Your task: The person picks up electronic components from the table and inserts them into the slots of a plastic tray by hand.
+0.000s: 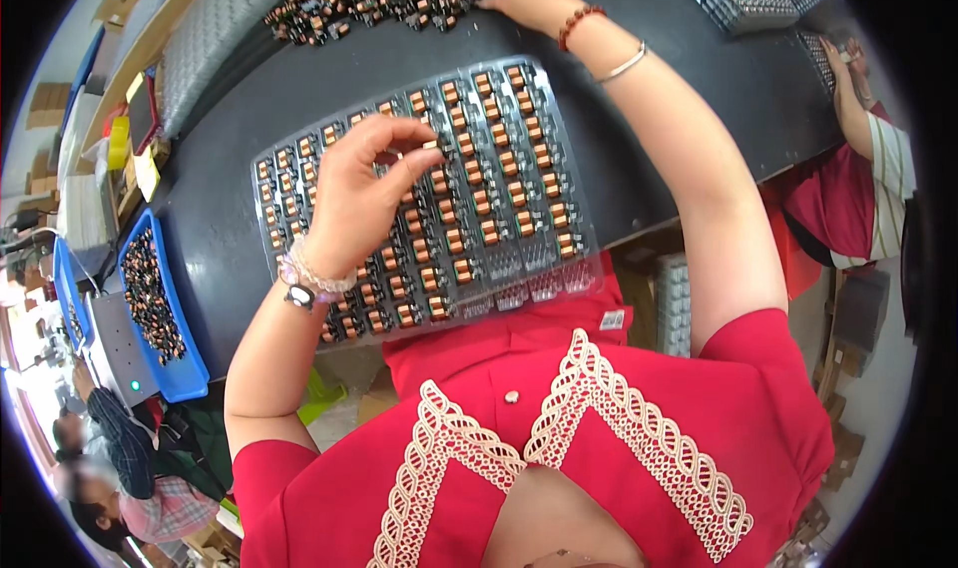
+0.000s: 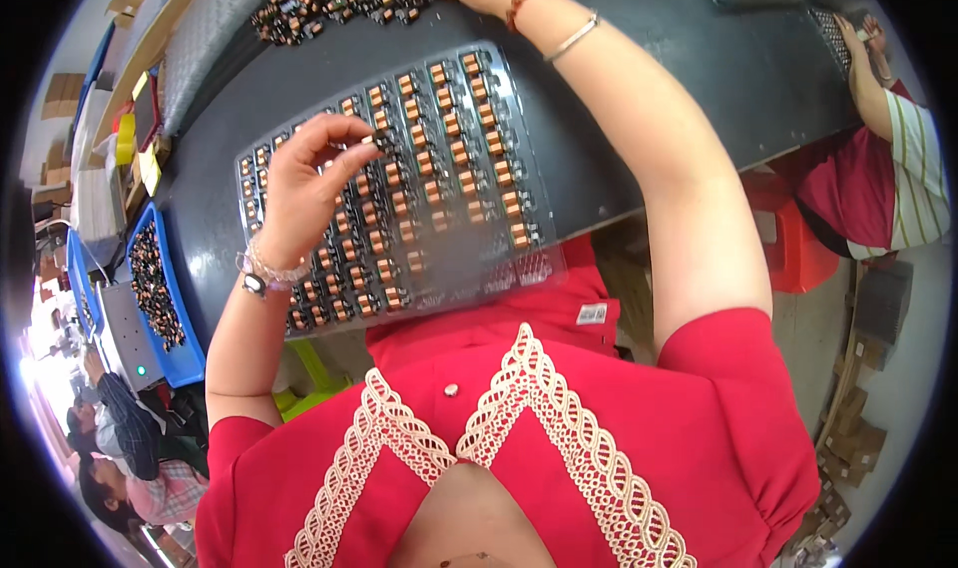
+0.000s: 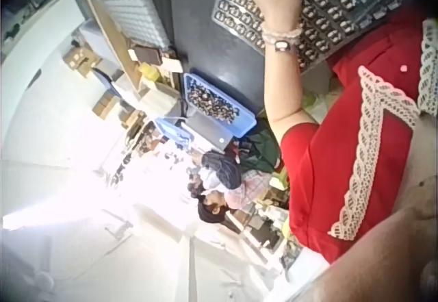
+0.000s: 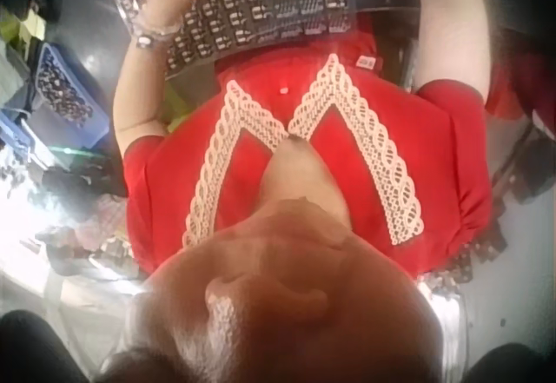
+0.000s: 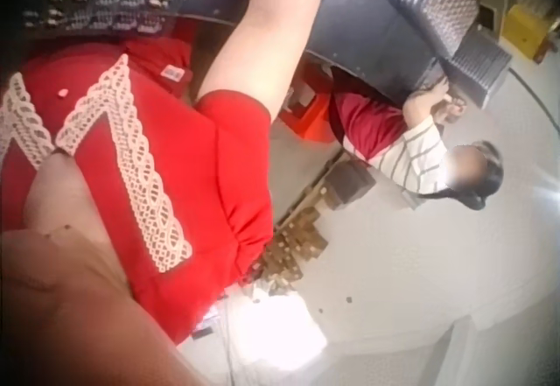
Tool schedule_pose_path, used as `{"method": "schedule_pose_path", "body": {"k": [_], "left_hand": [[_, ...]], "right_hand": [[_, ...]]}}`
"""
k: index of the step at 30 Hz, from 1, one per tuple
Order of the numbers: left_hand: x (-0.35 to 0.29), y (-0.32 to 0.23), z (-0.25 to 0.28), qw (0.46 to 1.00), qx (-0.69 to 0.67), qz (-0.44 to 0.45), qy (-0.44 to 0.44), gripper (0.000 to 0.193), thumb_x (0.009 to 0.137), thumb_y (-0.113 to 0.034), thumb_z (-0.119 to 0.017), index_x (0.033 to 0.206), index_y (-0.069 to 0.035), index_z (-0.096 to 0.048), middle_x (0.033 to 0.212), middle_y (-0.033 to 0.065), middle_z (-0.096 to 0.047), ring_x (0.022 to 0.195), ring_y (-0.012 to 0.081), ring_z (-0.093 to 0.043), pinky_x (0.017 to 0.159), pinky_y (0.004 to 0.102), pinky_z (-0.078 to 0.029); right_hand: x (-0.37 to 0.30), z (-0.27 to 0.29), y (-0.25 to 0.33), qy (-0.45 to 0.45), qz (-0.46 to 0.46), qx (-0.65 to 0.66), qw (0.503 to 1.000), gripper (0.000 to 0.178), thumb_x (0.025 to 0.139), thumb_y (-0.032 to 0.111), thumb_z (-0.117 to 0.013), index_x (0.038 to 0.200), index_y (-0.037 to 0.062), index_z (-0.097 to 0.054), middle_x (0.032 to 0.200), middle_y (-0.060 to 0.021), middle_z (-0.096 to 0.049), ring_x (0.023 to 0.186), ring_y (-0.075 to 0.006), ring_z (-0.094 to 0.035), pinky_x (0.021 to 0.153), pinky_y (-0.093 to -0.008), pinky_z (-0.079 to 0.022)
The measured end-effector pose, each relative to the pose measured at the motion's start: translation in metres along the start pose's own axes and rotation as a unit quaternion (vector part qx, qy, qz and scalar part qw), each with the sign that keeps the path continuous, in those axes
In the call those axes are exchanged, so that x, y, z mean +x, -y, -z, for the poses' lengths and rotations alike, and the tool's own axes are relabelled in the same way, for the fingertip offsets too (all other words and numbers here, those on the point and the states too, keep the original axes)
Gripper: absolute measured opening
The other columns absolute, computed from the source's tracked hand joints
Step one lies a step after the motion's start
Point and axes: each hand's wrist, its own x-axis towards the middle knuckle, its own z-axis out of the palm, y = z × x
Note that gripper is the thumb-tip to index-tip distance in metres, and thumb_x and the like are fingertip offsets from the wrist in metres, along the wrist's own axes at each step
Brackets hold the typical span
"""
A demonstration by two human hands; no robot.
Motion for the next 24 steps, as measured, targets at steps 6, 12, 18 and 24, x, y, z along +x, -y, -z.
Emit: {"method": "schedule_pose_path", "body": {"k": [6,12,18,24], "left_hand": [[-0.018,-0.007,-0.009,0.999,-0.045,0.011,0.025,0.013,0.081,-0.007,-0.068,0.093,-0.001,-0.065,0.087,0.0045,-0.063,0.073,0.0103,-0.058,0.065,0.0244,-0.047],[-0.045,-0.018,-0.03,0.983,0.138,-0.067,0.104,0.013,0.074,-0.012,-0.071,0.083,-0.004,-0.067,0.088,0.0081,-0.059,0.095,0.0275,-0.049,0.087,0.0368,-0.04],[-0.055,-0.022,-0.045,0.976,0.181,-0.063,0.108,0.012,0.071,-0.012,-0.072,0.078,-0.004,-0.068,0.09,0.0089,-0.057,0.099,0.0284,-0.048,0.089,0.0377,-0.04],[-0.048,-0.024,-0.05,0.961,0.245,-0.076,0.1,0.012,0.067,-0.014,-0.074,0.072,-0.004,-0.069,0.091,0.008,-0.059,0.1,0.0285,-0.049,0.089,0.0395,-0.04]], "right_hand": [[-0.027,0.015,0.015,0.001,-0.031,0.172,0.985,0.013,0.077,0.001,-0.062,0.089,0.0025,-0.067,0.088,-0.0133,-0.066,0.081,-0.0217,-0.064,0.071,-0.0316,-0.051],[-0.095,0.032,0.077,0.048,-0.027,0.237,0.97,0.02,0.084,0.01,-0.063,0.103,0.0058,-0.064,0.093,-0.0096,-0.066,0.083,-0.0165,-0.063,0.073,-0.0295,-0.051],[-0.143,0.029,0.1,0.025,-0.034,0.245,0.969,0.024,0.087,0.011,-0.063,0.11,0.0069,-0.065,0.088,-0.0018,-0.066,0.073,-0.007,-0.057,0.065,-0.0243,-0.048],[-0.152,0.027,0.098,0.041,-0.044,0.211,0.976,0.024,0.085,0.014,-0.065,0.108,0.0066,-0.066,0.099,-0.0063,-0.066,0.079,-0.0139,-0.061,0.069,-0.0267,-0.05]]}}
